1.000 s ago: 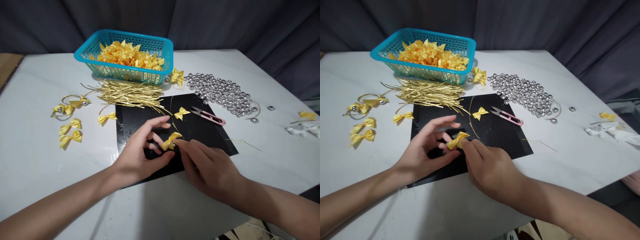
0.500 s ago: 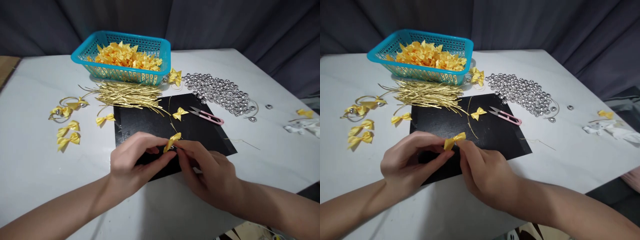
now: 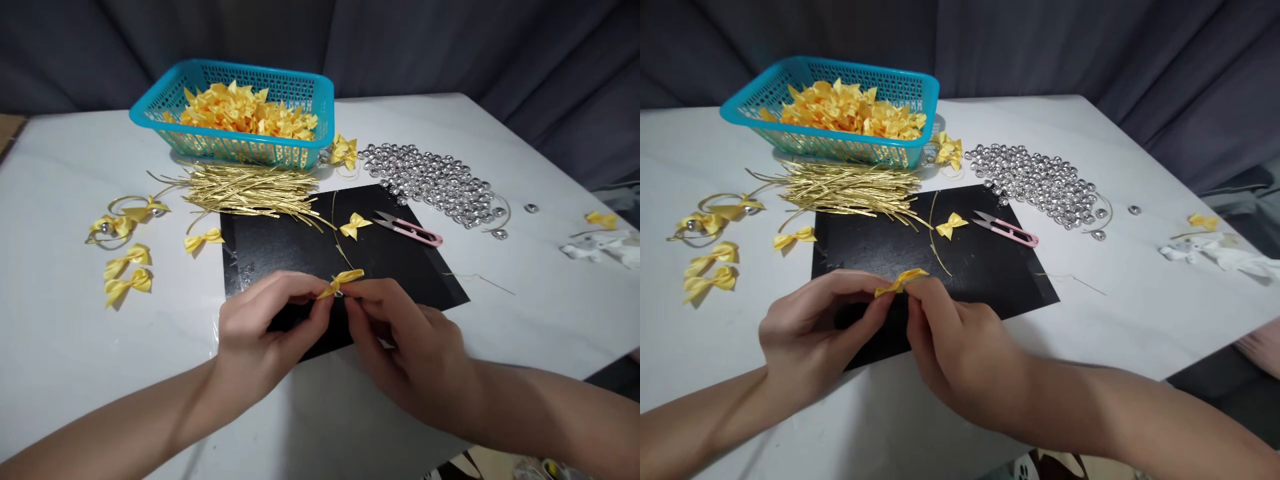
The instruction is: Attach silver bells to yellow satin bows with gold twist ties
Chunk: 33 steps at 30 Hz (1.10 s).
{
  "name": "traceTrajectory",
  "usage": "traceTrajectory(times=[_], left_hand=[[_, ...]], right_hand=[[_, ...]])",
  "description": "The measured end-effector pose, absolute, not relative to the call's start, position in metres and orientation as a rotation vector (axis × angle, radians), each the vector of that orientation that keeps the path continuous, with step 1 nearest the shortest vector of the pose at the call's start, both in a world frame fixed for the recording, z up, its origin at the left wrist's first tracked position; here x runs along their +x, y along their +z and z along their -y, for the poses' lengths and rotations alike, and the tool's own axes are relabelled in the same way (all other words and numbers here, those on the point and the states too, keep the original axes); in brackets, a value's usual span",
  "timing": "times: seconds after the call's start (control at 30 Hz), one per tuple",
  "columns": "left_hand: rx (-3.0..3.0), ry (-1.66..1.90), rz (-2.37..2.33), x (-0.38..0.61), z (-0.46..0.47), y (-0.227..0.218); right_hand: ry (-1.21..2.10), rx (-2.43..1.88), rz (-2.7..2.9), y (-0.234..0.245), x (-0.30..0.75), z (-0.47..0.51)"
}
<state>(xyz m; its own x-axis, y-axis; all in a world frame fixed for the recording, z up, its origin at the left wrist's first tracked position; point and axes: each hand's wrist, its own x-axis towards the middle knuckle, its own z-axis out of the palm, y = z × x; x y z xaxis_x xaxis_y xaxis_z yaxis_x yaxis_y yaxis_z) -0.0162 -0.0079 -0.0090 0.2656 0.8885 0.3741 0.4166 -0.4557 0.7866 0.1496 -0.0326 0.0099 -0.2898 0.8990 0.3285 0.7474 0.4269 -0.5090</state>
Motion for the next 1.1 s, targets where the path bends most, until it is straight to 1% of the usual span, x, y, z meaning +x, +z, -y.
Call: traceTrajectory(times=[0.23, 0.47, 0.7, 0.8, 0.93, 1.1], left_hand=[[2.065, 1.106, -1.105, -0.016, 0.008, -0.008], [2.129, 1.081, -1.013, -0.016, 0.007, -0.008], [2.067, 1.163, -0.99, -0.017, 0.011, -0.007], [1.933, 1.179, -1.077, -0.015, 0.01, -0.007], [1.523, 1.183, -1.245, -0.01, 0.002, -0.004], [1.168, 1.132, -1.177, -0.007, -0.008, -0.004]], right_hand=[[0.518, -1.365, 2.052, 0.01, 0.149, 0.033], [0.527, -1.302, 2.022, 0.003, 0.148, 0.031], [0.526, -1.293, 1.978, 0.003, 0.146, 0.035], [0.556, -1.27, 2.001, 0.006, 0.148, 0.032], [0.503, -1.209, 2.021, 0.01, 0.15, 0.027], [0.515, -1.168, 2.063, 0.011, 0.153, 0.027]])
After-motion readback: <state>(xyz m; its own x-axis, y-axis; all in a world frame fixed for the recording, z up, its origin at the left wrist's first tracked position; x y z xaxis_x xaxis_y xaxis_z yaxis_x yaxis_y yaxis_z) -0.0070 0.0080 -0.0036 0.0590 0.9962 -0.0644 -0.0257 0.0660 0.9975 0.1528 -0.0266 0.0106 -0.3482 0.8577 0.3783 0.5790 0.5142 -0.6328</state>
